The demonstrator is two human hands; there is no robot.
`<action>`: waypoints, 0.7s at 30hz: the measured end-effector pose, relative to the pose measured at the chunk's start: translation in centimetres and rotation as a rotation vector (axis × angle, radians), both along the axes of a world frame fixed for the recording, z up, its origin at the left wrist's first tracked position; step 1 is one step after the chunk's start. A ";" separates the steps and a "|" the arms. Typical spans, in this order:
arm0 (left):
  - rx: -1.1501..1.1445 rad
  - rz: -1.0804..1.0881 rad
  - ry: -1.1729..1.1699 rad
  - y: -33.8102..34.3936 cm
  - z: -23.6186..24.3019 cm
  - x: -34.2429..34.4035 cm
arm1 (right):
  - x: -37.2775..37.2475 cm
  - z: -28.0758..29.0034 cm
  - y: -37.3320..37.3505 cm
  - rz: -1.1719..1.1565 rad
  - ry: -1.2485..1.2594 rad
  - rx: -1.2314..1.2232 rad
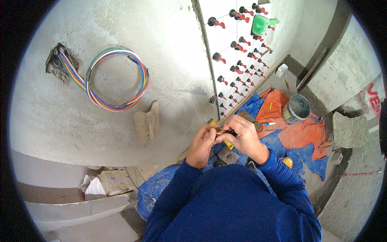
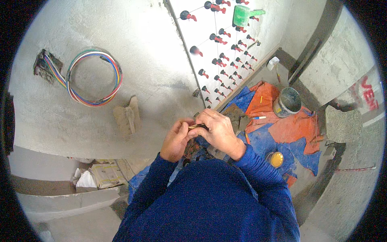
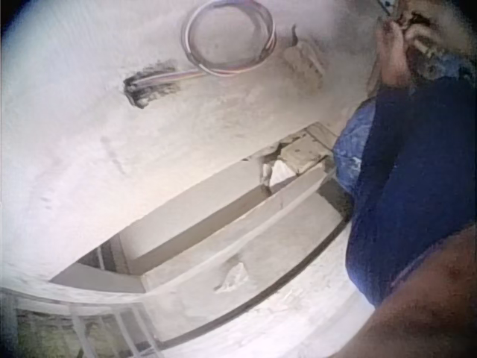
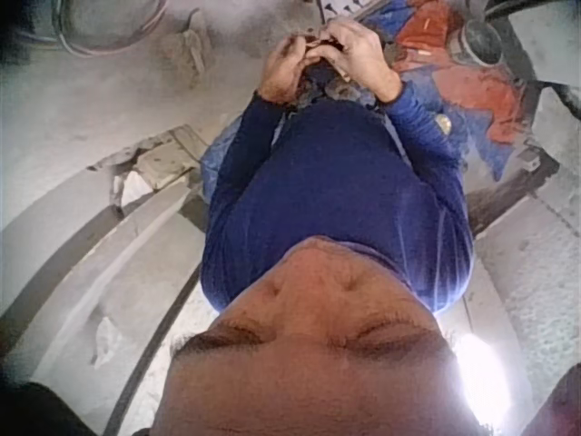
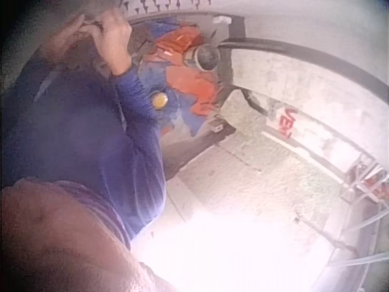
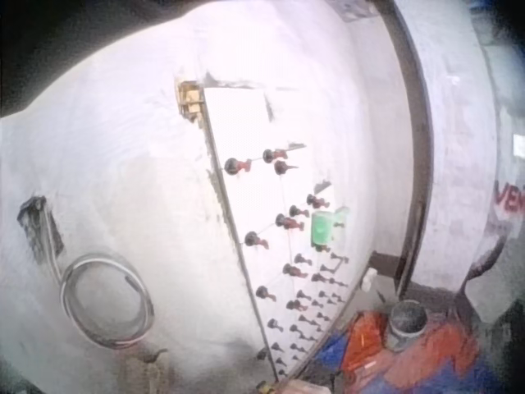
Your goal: The person installs white ceramic tiles on a wall using tile leveling clips and wedges. They use a spirit level to check alignment, insert wooden shims to adjust spacing, and apply adhesive with a trowel. The person repeatedly checks and adjusts tile positions to ensure even alignment.
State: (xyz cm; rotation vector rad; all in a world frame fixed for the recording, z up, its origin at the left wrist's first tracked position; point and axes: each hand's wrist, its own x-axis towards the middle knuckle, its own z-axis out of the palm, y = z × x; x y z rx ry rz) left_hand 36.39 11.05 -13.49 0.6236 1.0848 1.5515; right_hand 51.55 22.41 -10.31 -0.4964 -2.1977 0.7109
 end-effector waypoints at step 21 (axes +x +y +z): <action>0.257 -0.281 0.723 -0.3 5.7 -3.9 | 2.0 4.3 2.7 0.357 -0.100 -0.244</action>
